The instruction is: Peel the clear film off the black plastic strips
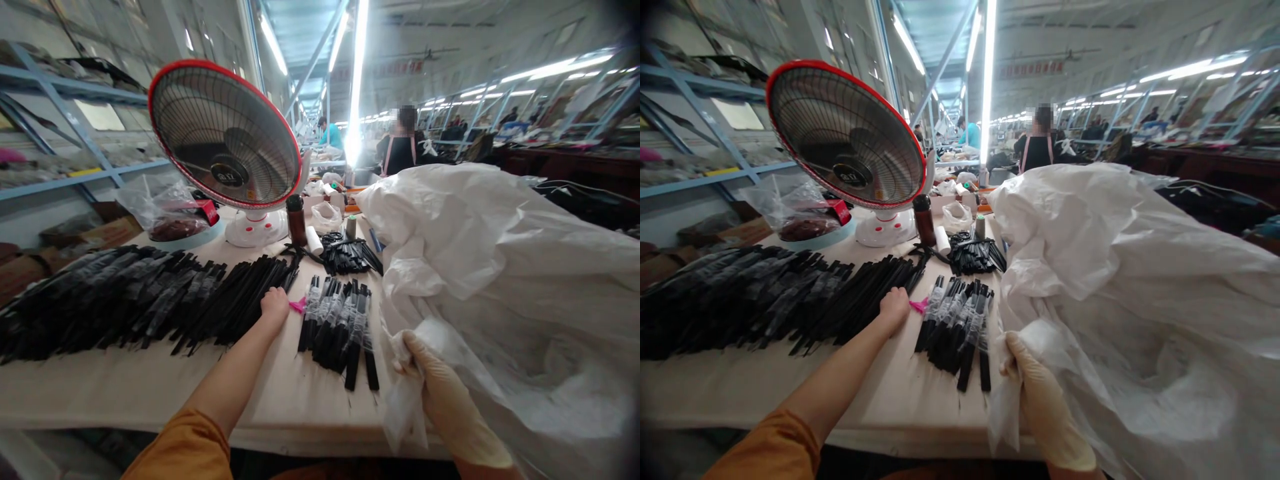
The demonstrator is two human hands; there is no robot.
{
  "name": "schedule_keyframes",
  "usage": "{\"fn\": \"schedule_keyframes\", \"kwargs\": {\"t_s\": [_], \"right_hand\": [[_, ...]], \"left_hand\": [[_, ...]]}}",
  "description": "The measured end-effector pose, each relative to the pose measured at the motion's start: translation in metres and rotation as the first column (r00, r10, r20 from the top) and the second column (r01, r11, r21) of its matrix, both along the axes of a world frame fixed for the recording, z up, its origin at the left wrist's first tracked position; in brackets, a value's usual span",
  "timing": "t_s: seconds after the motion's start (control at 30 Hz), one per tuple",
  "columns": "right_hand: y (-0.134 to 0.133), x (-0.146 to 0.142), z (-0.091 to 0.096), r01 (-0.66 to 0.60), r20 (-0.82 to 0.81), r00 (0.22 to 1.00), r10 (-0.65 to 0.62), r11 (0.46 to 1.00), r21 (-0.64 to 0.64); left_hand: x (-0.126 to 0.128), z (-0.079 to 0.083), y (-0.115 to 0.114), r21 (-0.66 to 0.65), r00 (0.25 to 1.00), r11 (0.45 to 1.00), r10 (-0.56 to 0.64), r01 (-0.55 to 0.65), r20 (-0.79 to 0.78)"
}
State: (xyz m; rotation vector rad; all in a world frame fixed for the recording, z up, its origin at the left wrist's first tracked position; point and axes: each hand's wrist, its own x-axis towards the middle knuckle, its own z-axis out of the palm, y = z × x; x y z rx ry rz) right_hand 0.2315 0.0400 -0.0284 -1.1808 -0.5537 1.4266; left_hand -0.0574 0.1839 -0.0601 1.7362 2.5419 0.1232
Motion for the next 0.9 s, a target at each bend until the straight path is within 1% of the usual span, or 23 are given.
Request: {"fn": "schedule_keyframes", "kwargs": {"t_s": [0.07,0.17,0.27,0.33,0.4,0.43,0.5,0.57,0.6,0.63,0.67,0.73,0.8,0.83,0.9], "right_hand": [[0.000,-0.003,-0.004,-0.023,-0.005,1.000,0.023,0.999,-0.048],[0.001,-0.008,-0.009,-0.038,-0.009,0.999,0.037,0.999,-0.026],[0.003,-0.006,-0.007,-0.061,-0.061,0.996,0.063,0.998,0.031],[0.004,-0.003,-0.005,-0.068,-0.097,0.993,0.074,0.996,0.059],[0.007,-0.002,-0.002,-0.042,-0.122,0.991,0.049,0.997,0.063],[0.008,-0.003,0.000,-0.022,-0.133,0.991,0.030,0.998,0.055],[0.011,-0.007,0.004,0.032,-0.155,0.988,-0.027,0.999,0.034],[0.015,-0.012,0.010,0.087,-0.184,0.980,-0.081,0.996,0.024],[0.017,-0.014,0.013,0.101,-0.204,0.975,-0.093,0.994,0.029],[0.020,-0.015,0.017,0.107,-0.229,0.969,-0.097,0.994,0.035],[0.022,-0.015,0.020,0.106,-0.257,0.962,-0.093,0.994,0.037],[0.025,-0.014,0.026,0.098,-0.298,0.951,-0.085,0.995,0.030],[0.025,-0.013,0.029,0.094,-0.307,0.948,-0.086,0.996,0.011],[0.024,-0.012,0.030,0.087,-0.306,0.949,-0.081,0.996,0.007],[0.021,-0.010,0.031,0.053,-0.313,0.949,-0.043,0.998,0.023]], "left_hand": [[-0.002,0.000,0.002,-0.018,0.999,1.000,0.024,-0.023,0.044],[-0.005,0.005,0.002,-0.021,0.988,0.999,0.045,-0.043,0.146],[-0.009,0.018,0.000,0.005,0.952,0.999,0.050,-0.054,0.303],[-0.011,0.031,-0.008,0.023,0.899,0.999,0.032,-0.046,0.437],[-0.007,0.043,-0.025,0.046,0.819,0.999,-0.018,-0.010,0.573],[-0.003,0.049,-0.037,0.061,0.770,0.998,-0.055,0.021,0.635],[0.008,0.056,-0.069,0.087,0.657,0.991,-0.135,0.106,0.742],[0.021,0.061,-0.105,0.093,0.550,0.979,-0.180,0.183,0.816],[0.026,0.063,-0.123,0.084,0.476,0.971,-0.185,0.225,0.860],[0.031,0.065,-0.139,0.065,0.324,0.967,-0.145,0.246,0.935],[0.034,0.067,-0.152,0.032,0.221,0.959,-0.097,0.281,0.970],[0.037,0.071,-0.172,-0.017,0.103,0.941,-0.019,0.339,0.995],[0.039,0.075,-0.183,-0.075,0.060,0.918,0.056,0.390,0.997],[0.040,0.078,-0.187,-0.102,0.052,0.906,0.089,0.411,0.995],[0.041,0.082,-0.189,-0.149,0.057,0.888,0.138,0.436,0.989]]}}
